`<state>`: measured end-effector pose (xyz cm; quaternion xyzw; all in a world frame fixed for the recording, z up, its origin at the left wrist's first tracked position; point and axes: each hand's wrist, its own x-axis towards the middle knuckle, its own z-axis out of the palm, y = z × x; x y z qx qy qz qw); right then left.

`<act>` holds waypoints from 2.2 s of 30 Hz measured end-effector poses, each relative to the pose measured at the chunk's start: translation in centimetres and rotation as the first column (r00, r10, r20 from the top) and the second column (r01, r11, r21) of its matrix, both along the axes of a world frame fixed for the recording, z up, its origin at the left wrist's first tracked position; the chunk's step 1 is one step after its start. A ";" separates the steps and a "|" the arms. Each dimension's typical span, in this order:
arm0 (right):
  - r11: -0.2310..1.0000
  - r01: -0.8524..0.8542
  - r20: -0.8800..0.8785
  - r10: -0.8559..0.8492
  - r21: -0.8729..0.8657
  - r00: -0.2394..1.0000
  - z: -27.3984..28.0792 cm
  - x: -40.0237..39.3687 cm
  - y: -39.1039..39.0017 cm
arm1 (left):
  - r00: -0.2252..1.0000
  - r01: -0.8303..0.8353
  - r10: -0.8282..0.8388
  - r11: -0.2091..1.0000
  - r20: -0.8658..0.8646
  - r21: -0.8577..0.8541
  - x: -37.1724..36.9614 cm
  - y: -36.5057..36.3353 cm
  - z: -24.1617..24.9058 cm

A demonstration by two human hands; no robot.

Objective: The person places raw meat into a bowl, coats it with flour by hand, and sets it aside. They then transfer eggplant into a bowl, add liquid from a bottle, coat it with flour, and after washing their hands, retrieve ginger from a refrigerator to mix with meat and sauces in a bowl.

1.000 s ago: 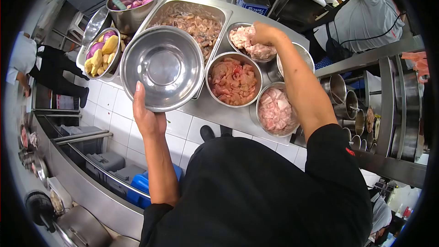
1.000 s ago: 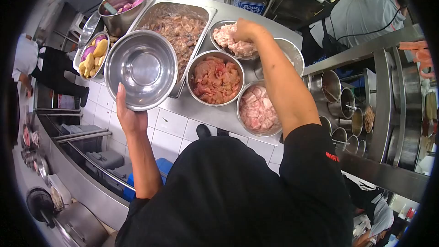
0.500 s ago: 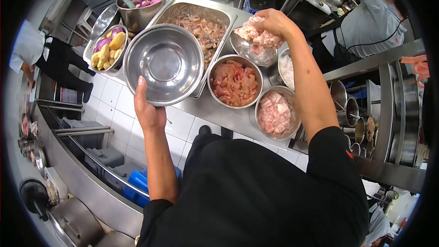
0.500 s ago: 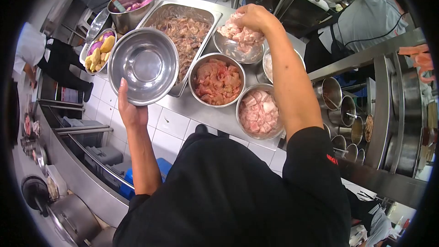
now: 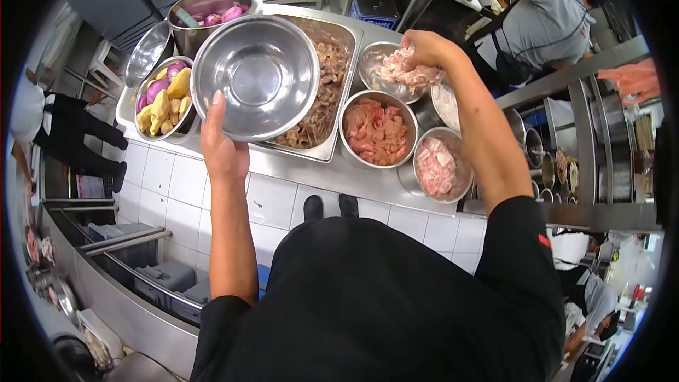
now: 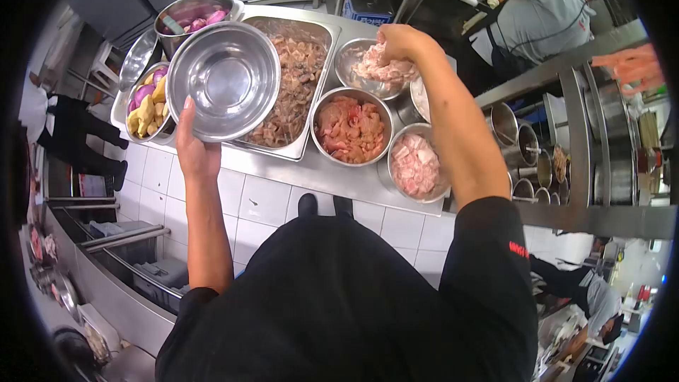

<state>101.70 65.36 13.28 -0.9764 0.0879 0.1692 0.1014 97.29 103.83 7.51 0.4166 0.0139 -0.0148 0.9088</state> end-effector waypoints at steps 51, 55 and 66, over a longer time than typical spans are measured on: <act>0.820 -0.125 0.449 -0.173 0.559 0.877 7.2 -1.4 0.3 | 0.907 0.417 -0.408 0.848 -0.099 0.326 4.5 -7.6 -0.3; 0.758 -0.207 0.473 -0.149 0.618 0.868 12.2 -2.6 2.2 | 0.843 0.538 -0.512 0.792 -0.164 0.288 4.5 -8.9 0.5; 0.971 0.018 0.317 -0.095 0.238 0.944 4.6 -3.6 6.7 | 0.786 0.617 -0.602 0.775 -0.139 0.134 3.8 -13.6 -0.3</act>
